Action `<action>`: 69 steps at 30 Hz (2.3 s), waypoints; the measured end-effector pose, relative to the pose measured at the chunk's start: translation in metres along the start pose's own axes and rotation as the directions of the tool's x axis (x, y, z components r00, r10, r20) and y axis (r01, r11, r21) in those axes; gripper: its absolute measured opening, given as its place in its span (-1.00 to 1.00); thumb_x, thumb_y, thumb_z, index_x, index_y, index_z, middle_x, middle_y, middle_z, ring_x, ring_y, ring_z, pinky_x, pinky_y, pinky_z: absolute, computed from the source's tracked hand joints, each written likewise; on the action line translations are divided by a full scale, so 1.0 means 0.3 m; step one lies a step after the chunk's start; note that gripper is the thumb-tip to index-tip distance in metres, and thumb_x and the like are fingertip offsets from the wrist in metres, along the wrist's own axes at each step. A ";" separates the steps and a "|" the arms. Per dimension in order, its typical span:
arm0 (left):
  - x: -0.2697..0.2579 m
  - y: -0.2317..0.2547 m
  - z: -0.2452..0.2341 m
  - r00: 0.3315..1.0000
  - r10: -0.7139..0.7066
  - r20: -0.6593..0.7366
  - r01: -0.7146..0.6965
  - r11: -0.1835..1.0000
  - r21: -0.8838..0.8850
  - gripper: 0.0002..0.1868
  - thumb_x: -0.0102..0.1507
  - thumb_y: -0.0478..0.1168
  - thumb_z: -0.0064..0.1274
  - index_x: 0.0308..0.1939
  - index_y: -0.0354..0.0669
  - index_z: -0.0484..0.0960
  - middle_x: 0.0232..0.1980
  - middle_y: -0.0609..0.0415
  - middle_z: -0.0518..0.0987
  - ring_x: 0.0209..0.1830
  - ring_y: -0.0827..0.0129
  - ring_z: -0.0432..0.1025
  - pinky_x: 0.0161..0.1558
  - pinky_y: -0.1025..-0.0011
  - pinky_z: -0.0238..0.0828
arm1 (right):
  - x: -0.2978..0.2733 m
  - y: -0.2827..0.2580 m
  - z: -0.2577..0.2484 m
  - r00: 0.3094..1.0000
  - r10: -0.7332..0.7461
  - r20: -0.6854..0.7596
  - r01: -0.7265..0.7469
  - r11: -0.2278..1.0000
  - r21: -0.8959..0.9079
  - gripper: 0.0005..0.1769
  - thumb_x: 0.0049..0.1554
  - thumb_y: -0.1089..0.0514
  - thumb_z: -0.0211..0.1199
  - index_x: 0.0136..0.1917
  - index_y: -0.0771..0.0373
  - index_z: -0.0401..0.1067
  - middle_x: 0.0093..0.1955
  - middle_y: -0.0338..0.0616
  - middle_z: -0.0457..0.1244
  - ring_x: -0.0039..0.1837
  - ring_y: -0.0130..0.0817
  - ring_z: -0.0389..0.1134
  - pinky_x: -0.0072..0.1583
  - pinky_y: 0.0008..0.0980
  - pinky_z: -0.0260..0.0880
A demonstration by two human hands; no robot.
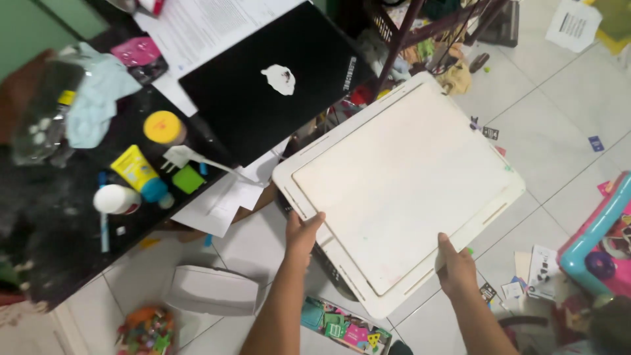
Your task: Picking up toys and cards from the floor and disassembling a small play table.
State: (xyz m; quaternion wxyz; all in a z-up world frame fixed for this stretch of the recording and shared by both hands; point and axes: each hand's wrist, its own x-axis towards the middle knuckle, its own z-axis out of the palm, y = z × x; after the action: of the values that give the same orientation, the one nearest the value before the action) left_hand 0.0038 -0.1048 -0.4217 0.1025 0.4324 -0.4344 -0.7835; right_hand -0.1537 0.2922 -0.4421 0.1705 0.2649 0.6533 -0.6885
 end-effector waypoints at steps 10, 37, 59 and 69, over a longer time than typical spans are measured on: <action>0.071 -0.094 0.281 0.984 -0.177 0.004 0.168 0.944 0.283 0.31 0.45 -0.17 0.45 1.01 -0.16 -0.23 0.88 -0.25 0.41 0.81 0.03 0.45 0.74 0.14 0.41 | 0.194 -0.010 -0.152 0.973 0.227 0.027 -0.229 0.972 0.061 -0.37 0.59 -0.15 0.33 0.68 0.33 0.38 0.44 -0.13 0.42 0.38 -0.20 0.51 0.26 -0.03 0.58; 0.123 -0.243 0.157 0.999 0.046 0.012 -0.046 0.901 0.431 -0.02 0.43 -0.14 0.48 0.79 -0.31 0.24 0.63 -0.24 0.65 0.59 0.07 0.60 0.59 0.17 0.52 | 0.049 0.151 -0.171 0.946 0.322 -0.033 -0.318 0.943 0.097 -0.61 0.56 -0.10 0.44 0.47 0.12 0.47 0.26 -0.25 0.29 0.23 -0.21 0.39 0.28 0.04 0.51; -0.788 0.228 0.250 0.962 0.103 0.252 -0.082 0.992 -0.093 -0.28 0.36 -0.37 0.48 0.58 -0.38 0.58 0.49 -0.15 0.79 0.46 0.26 0.66 0.51 0.20 0.55 | -0.585 -0.308 -0.494 0.934 -0.280 -0.220 0.332 0.910 0.248 -0.48 0.52 0.30 0.31 0.69 0.26 0.36 0.56 0.07 0.46 0.50 -0.03 0.57 0.50 0.15 0.64; -1.125 0.303 0.228 0.816 -0.007 0.579 -0.108 0.980 0.165 -0.40 0.39 -0.40 0.50 0.47 -0.44 0.62 0.39 -0.15 0.80 0.33 0.28 0.67 0.39 0.25 0.64 | -1.371 0.100 -0.765 0.828 -0.157 -0.538 0.446 0.767 0.462 -0.43 0.52 0.22 0.35 0.74 0.24 0.40 0.59 -0.01 0.47 0.52 -0.07 0.55 0.53 0.13 0.61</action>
State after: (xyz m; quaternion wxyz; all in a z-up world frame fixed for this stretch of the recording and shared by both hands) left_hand 0.1361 0.0621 -0.1361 -0.0548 0.1712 -0.5293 -0.8292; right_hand 0.2260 0.4709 -0.2262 -0.1966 0.3496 0.4731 -0.7844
